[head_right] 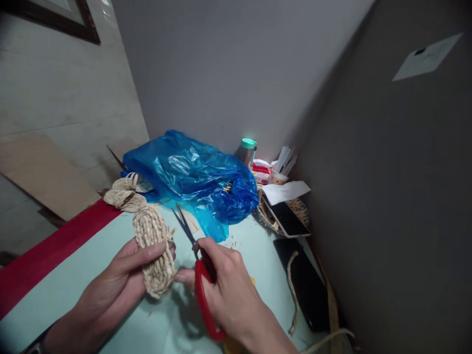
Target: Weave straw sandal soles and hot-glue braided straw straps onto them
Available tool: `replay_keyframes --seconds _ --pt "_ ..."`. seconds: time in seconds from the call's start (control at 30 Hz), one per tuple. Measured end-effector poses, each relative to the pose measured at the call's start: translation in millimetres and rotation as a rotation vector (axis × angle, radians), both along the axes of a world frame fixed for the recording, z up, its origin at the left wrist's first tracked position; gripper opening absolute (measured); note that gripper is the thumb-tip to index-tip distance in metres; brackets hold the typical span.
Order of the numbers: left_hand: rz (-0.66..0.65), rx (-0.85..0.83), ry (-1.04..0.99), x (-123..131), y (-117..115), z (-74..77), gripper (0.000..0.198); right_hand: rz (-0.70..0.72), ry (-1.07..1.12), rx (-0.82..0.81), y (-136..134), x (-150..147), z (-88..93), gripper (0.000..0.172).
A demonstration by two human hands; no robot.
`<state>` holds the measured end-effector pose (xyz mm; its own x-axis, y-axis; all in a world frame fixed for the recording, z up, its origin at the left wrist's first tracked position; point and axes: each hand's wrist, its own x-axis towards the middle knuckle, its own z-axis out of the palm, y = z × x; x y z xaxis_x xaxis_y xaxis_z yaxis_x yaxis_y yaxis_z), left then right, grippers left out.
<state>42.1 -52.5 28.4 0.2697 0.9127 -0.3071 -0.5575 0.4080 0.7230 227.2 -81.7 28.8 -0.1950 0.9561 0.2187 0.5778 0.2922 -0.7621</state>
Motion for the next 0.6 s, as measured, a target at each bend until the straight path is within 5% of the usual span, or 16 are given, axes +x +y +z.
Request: replay_keyframes --seconds 0.17,0.37,0.47,0.6 --pt "-0.005 -0.014 0.132 -13 6 5.4 0.039 -0.248 -0.497 -0.016 5 46 8.1 0.025" --pt "-0.053 -0.007 0.269 -34 17 15.8 0.043 -0.379 -0.688 0.025 14 110 -22.0 0.033" --pt "-0.093 -0.018 0.26 -35 17 16.2 0.04 -0.381 -0.662 0.068 13 97 -25.4 0.027" --pt "-0.215 0.025 0.208 -29 14 12.2 0.036 -0.279 -0.48 0.131 5 39 -0.4 0.033"
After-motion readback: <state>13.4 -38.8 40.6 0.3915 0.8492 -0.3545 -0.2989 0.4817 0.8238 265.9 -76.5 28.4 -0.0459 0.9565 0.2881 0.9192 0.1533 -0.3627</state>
